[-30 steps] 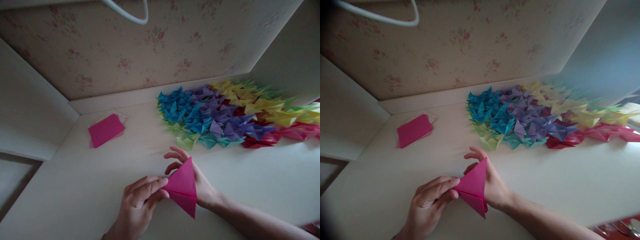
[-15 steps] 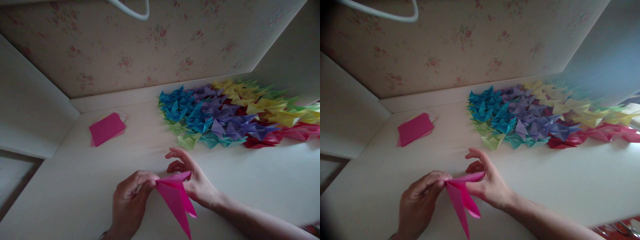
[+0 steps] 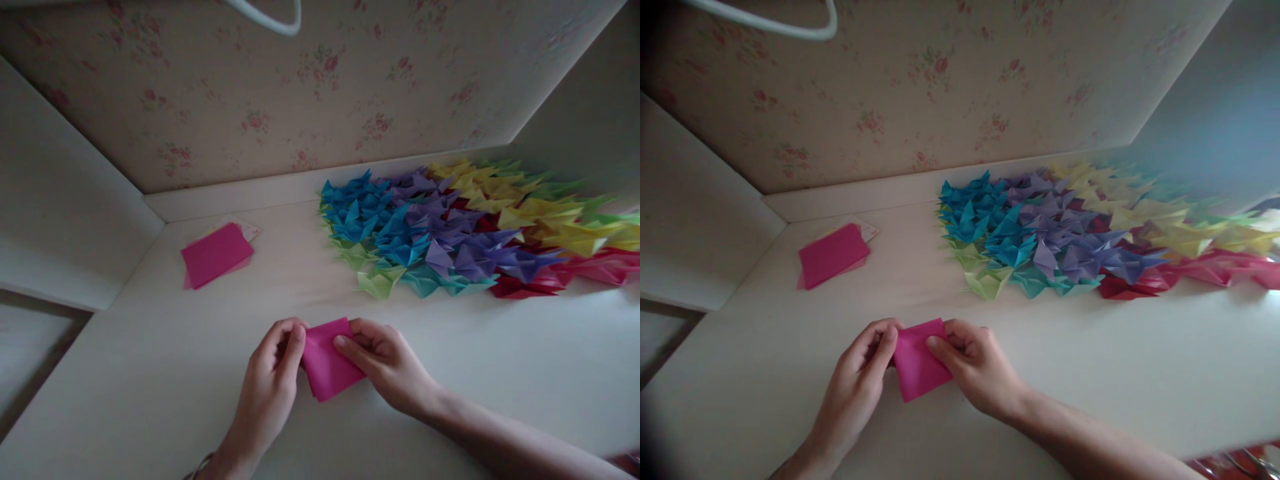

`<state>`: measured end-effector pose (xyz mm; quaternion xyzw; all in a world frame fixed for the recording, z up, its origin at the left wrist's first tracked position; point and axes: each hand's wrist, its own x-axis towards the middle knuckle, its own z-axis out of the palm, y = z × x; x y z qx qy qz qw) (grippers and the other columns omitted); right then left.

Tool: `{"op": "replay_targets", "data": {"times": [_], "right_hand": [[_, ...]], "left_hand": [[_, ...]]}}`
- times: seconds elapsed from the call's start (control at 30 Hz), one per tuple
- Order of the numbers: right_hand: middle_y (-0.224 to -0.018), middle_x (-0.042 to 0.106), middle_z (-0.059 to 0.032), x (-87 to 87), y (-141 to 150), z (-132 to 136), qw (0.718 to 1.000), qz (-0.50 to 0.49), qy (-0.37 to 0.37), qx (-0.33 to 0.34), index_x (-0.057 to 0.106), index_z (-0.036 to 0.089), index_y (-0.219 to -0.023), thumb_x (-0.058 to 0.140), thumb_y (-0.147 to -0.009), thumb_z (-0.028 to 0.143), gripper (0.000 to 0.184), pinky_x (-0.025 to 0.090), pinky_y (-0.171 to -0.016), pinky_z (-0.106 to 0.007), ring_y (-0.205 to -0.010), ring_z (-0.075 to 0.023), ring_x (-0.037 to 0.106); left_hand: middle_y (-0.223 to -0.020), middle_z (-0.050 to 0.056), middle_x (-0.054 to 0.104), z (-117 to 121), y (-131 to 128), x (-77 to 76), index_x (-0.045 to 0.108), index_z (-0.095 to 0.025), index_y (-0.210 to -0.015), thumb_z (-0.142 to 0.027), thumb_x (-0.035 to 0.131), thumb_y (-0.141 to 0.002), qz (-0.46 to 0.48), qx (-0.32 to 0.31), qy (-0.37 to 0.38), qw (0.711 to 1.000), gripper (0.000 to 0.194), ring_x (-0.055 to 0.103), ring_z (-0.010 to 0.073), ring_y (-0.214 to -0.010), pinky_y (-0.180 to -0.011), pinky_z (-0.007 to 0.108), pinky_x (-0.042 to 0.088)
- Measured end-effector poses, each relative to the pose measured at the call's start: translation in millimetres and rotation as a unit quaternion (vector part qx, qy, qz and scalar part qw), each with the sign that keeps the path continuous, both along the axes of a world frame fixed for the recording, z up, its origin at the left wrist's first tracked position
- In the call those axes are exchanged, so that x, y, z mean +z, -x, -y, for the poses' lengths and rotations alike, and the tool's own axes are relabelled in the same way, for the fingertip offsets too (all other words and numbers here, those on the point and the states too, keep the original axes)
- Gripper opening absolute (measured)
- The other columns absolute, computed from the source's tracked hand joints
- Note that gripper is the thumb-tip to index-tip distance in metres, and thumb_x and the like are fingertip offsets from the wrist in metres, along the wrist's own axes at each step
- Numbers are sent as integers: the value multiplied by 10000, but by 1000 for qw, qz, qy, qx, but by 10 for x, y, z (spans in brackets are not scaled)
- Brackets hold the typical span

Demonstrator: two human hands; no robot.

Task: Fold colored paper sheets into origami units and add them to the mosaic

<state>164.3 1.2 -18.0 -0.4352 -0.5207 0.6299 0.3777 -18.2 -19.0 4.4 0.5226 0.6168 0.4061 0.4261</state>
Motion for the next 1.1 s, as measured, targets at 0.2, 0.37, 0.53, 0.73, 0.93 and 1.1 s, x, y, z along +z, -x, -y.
{"op": "replay_targets", "data": {"times": [0.2,0.37,0.53,0.73,0.93,1.1], "right_hand": [[-624,439,41,4,21,20,1000,3,-5,-2,486,202,-686,617,-916,509,406,281,-492,-240,-555,-109,377],[-644,534,19,61,6,9,1000,14,19,13,612,175,-778,646,-885,527,369,327,-507,-236,-569,-115,443],[-664,579,-3,59,-17,-1,999,43,-4,-9,658,154,-781,622,-908,490,361,355,-515,-234,-589,-123,481],[-650,531,12,51,-26,-14,997,35,-2,-63,634,154,-734,619,-913,462,356,337,-512,-224,-585,-111,441],[-687,583,-2,21,-38,-42,995,1,-7,-103,661,162,-779,640,-908,454,321,376,-548,-228,-623,-126,482],[-689,591,-1,22,-29,-41,993,-22,6,-114,663,163,-782,660,-897,451,310,380,-551,-226,-622,-123,483]], "left_hand": [[-725,6,647,19,-67,-30,622,-206,-811,-469,463,-995,-9,-34,9,999,358,592,164,-677,-650,226,480],[-661,4,623,47,-90,-19,616,-210,-803,-473,453,-994,-50,-56,35,997,363,580,166,-592,-540,221,431],[-668,-5,607,38,-66,-33,604,-203,-826,-505,489,-970,-28,-94,57,994,354,562,153,-601,-535,206,416],[-702,-6,602,25,-66,-9,608,-195,-853,-523,462,-975,7,-121,88,989,380,527,146,-627,-551,209,395],[-582,-67,408,29,-61,-3,595,-195,-826,-516,470,-974,-3,-111,98,989,375,381,121,-531,-495,226,297],[-592,-71,385,16,-53,17,528,-204,-746,-513,459,-980,0,-104,96,990,394,367,118,-541,-508,225,306]]}}
